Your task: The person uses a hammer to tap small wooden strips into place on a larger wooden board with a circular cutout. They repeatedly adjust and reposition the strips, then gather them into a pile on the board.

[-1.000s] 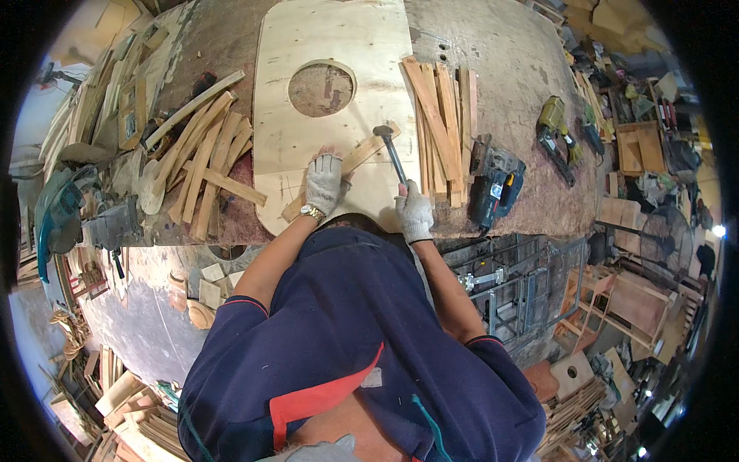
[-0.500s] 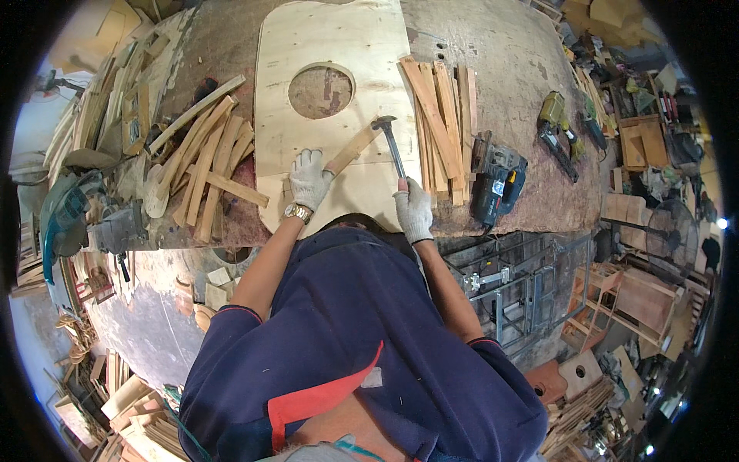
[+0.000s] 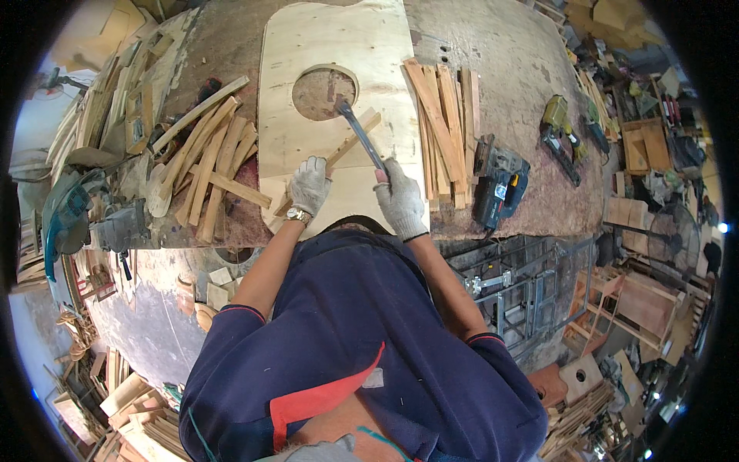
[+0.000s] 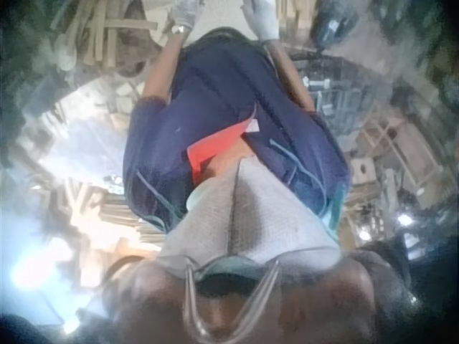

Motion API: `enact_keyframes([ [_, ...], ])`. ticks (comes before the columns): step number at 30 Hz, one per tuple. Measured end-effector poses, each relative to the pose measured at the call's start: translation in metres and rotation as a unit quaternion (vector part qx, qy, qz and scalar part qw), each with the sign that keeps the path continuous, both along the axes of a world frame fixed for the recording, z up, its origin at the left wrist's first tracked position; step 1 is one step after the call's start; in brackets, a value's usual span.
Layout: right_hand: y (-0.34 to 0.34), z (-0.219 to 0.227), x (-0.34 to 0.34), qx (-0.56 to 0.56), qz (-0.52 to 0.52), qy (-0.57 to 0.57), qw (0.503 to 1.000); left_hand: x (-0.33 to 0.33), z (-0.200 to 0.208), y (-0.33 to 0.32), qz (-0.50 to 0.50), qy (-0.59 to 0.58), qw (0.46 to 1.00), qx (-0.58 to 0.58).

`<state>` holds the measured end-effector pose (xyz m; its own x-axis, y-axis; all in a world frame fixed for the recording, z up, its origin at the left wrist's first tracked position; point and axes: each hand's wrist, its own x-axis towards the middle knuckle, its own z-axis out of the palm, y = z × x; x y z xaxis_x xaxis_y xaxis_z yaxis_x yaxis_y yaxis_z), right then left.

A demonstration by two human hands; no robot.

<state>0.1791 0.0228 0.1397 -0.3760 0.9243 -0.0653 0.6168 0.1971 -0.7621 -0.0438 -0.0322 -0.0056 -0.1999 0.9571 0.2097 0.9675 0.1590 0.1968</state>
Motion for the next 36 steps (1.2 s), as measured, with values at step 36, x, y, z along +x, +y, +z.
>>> enact_keyframes([
  [36, 0.018, -0.034, 0.009, -0.029, 0.019, -0.15, 0.988, 0.004, 0.004, 0.01, 0.028, 0.057, 0.998, -0.006],
])
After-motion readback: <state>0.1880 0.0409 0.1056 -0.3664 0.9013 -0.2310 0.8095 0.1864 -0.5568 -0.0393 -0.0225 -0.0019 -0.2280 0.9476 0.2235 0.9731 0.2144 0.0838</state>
